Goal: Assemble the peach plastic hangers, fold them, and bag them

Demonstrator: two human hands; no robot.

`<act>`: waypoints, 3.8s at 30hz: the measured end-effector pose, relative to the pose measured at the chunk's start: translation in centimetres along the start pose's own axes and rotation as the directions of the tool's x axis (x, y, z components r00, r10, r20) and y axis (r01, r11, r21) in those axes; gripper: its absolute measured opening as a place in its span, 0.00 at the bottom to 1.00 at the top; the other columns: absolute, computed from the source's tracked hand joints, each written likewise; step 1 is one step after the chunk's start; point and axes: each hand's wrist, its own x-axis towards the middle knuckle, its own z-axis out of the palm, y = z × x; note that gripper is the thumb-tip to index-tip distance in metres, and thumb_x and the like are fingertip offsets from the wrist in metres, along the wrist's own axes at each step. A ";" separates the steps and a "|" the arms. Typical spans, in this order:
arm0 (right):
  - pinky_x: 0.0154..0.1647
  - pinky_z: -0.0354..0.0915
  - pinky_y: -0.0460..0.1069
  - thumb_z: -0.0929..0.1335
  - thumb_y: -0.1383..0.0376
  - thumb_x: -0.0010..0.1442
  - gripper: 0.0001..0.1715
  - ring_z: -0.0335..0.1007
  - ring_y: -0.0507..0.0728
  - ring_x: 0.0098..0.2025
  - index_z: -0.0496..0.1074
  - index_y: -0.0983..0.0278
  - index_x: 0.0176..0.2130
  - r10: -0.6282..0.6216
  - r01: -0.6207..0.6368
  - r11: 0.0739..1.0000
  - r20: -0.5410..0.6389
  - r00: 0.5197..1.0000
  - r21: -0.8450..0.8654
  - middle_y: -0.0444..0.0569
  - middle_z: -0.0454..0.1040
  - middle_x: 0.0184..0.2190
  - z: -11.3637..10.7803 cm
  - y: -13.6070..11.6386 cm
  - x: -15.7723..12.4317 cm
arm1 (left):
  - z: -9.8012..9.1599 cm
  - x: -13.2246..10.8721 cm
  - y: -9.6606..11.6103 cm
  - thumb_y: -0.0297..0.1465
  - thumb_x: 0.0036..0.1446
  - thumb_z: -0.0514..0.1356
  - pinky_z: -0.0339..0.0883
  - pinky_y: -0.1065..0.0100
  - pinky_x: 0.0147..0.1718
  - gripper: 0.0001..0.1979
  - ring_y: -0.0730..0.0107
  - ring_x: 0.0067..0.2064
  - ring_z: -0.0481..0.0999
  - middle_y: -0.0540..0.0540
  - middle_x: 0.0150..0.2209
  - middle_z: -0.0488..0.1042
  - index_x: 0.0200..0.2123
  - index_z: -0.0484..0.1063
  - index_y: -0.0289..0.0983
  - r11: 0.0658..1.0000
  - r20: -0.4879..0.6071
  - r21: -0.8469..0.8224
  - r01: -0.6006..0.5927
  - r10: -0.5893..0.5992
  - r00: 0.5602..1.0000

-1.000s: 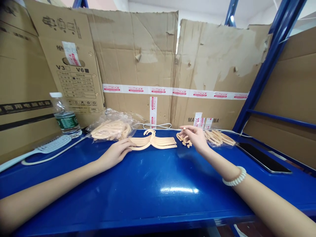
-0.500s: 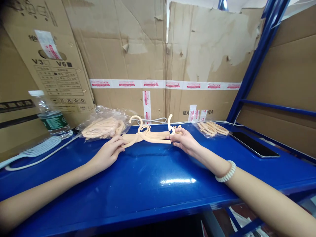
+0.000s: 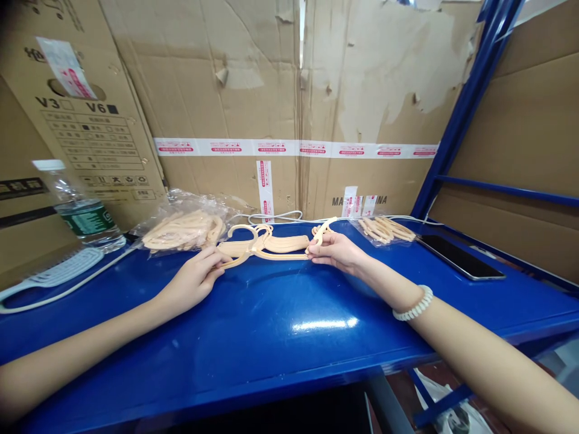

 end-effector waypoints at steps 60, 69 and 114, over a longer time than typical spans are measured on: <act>0.29 0.73 0.46 0.75 0.66 0.48 0.16 0.75 0.53 0.27 0.71 0.65 0.37 -0.208 0.214 0.975 -0.098 0.973 0.056 0.47 0.76 0.26 3.2 -0.2 -1.2 | -1.9 0.6 2.2 0.31 0.58 0.54 0.64 0.71 0.30 0.09 0.70 0.31 0.72 0.48 0.32 0.72 0.34 0.74 0.37 1.000 0.041 -0.012 -0.017 0.018 0.999; 0.23 0.65 0.42 0.76 0.61 0.48 0.15 0.65 0.46 0.22 0.77 0.65 0.36 -0.198 0.202 0.979 0.111 0.974 -0.021 0.42 0.73 0.23 -2.9 -2.5 -0.4 | -5.9 1.1 1.4 0.28 0.53 0.56 0.60 0.69 0.33 0.06 0.66 0.34 0.72 0.48 0.32 0.74 0.33 0.73 0.37 0.965 0.254 0.217 -0.143 0.086 0.963; 0.29 0.58 0.48 0.71 0.45 0.49 0.25 0.63 0.52 0.26 0.71 0.66 0.28 0.210 0.262 0.409 0.370 0.905 -0.874 0.44 0.68 0.22 -4.9 -3.9 -1.4 | -8.1 1.6 -2.8 0.40 0.55 0.61 0.66 0.72 0.36 0.12 0.67 0.36 0.74 0.48 0.34 0.77 0.34 0.77 0.38 0.991 0.652 -0.100 0.093 -0.005 0.759</act>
